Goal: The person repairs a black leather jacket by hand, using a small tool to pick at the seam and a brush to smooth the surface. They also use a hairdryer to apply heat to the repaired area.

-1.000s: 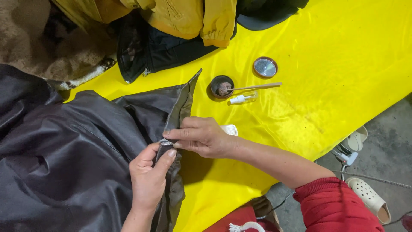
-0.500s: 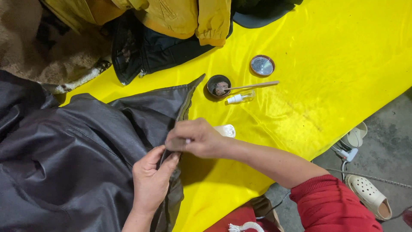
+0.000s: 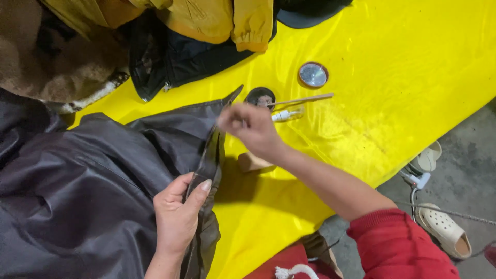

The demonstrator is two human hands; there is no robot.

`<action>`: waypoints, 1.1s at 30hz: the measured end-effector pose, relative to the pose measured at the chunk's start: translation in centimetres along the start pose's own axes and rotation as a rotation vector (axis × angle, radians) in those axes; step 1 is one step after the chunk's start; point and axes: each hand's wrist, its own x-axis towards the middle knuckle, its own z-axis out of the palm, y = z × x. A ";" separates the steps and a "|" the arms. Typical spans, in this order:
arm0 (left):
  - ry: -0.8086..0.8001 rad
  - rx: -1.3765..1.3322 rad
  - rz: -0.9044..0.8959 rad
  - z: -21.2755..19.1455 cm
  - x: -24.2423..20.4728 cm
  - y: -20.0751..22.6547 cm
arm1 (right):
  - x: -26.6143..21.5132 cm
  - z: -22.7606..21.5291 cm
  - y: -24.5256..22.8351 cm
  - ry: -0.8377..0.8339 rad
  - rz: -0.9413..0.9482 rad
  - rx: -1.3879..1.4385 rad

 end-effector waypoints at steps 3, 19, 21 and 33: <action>0.021 -0.102 -0.029 -0.3 0.8 -2.1 | -0.4 1.2 -0.4 -0.210 -0.088 -0.209; 0.100 -0.181 -0.110 -0.9 0.6 -0.3 | -2.2 1.9 -1.9 -0.273 -0.283 -0.349; 0.101 -0.188 -0.094 -0.9 0.5 -0.4 | -2.3 2.0 -1.6 -0.259 -0.300 -0.333; 0.098 -0.202 -0.070 -0.8 0.2 0.0 | -2.6 2.3 -0.6 -0.217 -0.316 -0.298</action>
